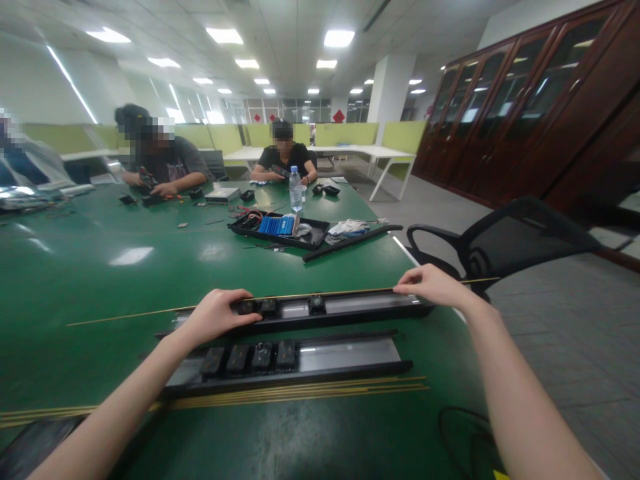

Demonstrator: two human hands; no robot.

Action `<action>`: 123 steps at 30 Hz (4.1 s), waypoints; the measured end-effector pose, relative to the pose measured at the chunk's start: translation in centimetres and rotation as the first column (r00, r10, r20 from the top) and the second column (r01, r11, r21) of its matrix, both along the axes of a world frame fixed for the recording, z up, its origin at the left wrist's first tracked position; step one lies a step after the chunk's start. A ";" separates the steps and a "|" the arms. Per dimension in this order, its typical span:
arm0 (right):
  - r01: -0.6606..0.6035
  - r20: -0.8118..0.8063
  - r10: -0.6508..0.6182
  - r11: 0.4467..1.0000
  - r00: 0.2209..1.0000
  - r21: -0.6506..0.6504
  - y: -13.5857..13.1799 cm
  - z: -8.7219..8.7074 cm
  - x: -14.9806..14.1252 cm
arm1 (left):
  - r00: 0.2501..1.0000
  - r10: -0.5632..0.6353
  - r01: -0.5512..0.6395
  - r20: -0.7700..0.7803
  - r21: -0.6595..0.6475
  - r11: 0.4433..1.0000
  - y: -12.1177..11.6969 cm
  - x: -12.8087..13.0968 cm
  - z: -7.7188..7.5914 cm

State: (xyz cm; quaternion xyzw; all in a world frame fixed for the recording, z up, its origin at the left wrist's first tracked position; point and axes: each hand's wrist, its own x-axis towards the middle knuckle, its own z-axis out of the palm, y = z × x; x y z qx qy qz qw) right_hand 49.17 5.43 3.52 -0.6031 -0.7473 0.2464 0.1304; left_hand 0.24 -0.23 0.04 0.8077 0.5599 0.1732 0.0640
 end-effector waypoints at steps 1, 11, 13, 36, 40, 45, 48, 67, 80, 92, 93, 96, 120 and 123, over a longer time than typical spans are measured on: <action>0.000 -0.001 0.000 1.000 1.000 0.001 0.0 0.0 0.1 | 1.000 -0.003 0.003 0.001 -0.001 1.000 0.0 0.0 0.0; 0.031 -0.023 -0.031 1.000 0.999 0.002 -0.5 0.5 0.8 | 1.000 -0.005 0.005 0.006 0.008 1.000 -0.1 0.1 0.1; 0.036 -0.028 -0.036 0.999 0.999 -0.010 -0.6 0.5 0.9 | 1.000 0.001 -0.001 0.005 0.007 1.000 -0.1 0.1 0.1; 0.116 -0.061 -0.118 0.993 0.991 -0.035 -0.7 0.2 3.1 | 1.000 0.004 -0.004 -0.005 0.007 1.000 0.0 0.1 0.0; 0.157 -0.071 -0.157 0.988 0.985 -0.002 -0.6 0.1 4.3 | 1.000 0.002 -0.002 -0.001 0.005 1.000 0.0 0.0 -0.1; 0.284 -0.122 -0.263 0.935 0.957 0.212 -0.8 0.7 4.7 | 1.000 0.004 -0.004 -0.004 0.006 1.000 0.1 0.0 -0.1; 0.257 -0.134 -0.227 0.926 0.965 0.278 -0.9 1.1 3.4 | 1.000 0.005 -0.005 -0.006 0.006 1.000 0.0 0.0 0.0; -0.229 -0.069 0.339 0.758 0.938 0.611 -2.7 -4.7 -14.4 | 0.995 0.020 -0.016 -0.101 0.041 0.999 -0.1 0.1 0.0; -0.235 -0.092 0.375 0.734 0.922 0.638 -2.8 -5.1 -14.9 | 0.995 0.030 -0.026 -0.099 0.041 0.999 -0.1 0.2 0.1; -0.249 -0.093 0.386 0.743 0.918 0.621 -2.7 -5.3 -14.8 | 0.990 0.027 -0.021 -0.136 0.052 0.998 -0.3 0.3 0.3; -0.251 -0.091 0.387 0.741 0.917 0.622 -2.7 -5.3 -14.8 | 0.990 0.026 -0.019 -0.141 0.051 0.999 -0.3 0.3 0.3; -0.255 -0.083 0.388 0.738 0.918 0.625 -2.6 -5.4 -14.8 | 0.988 0.028 -0.021 -0.149 0.052 0.998 -0.3 0.3 0.3; -0.242 -0.067 0.362 0.738 0.930 0.629 -2.8 -5.3 -14.8 | 0.996 0.025 -0.022 -0.090 0.026 0.999 -0.2 0.4 0.4; -0.239 -0.077 0.362 0.744 0.929 0.624 -2.7 -5.3 -14.7 | 0.997 0.017 -0.016 -0.075 0.019 1.000 -0.2 0.3 0.3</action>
